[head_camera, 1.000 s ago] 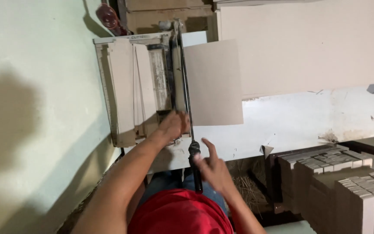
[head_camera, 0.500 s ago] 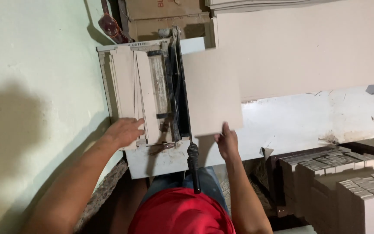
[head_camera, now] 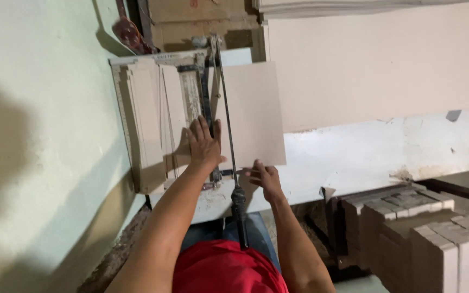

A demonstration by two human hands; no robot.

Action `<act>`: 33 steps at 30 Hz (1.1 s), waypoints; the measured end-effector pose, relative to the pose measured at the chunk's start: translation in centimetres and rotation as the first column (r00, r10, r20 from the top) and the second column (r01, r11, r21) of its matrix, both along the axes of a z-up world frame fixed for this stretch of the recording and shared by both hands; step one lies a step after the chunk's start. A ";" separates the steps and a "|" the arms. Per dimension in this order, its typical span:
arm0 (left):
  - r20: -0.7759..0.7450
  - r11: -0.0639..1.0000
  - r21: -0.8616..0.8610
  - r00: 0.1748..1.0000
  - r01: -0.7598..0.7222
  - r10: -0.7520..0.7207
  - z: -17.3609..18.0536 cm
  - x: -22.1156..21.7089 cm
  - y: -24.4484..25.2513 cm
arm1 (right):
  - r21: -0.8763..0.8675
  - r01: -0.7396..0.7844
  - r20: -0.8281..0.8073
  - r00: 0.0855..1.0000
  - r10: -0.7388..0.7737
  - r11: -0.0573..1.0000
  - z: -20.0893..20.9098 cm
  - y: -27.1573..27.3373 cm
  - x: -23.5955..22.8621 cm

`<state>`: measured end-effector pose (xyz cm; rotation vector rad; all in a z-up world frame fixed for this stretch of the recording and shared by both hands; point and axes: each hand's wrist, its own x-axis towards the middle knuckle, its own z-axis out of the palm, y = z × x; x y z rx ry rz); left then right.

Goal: The person operates a manual paper cutter to trim large sheets of white paper. They align the paper against the guide, pull down the cutting lever to slice the sheet, and then remove the cut pieces.

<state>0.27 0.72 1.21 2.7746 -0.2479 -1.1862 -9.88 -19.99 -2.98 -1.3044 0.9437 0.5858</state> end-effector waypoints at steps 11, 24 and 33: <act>0.072 0.952 0.287 0.989 0.106 -0.132 -4.1 -0.1 -0.8 | -0.509 -0.858 -0.442 0.331 0.834 0.070 12.5 8.3 -5.8; 0.042 0.988 0.157 0.999 0.008 -0.014 -2.5 0.3 -0.8 | -0.802 -0.575 -0.171 0.484 0.858 0.164 -3.3 6.3 -12.0; 0.082 0.935 0.162 0.940 0.315 -0.331 0.0 -2.5 -0.6 | -0.403 -0.741 -0.097 0.618 0.780 0.537 16.5 5.3 -4.6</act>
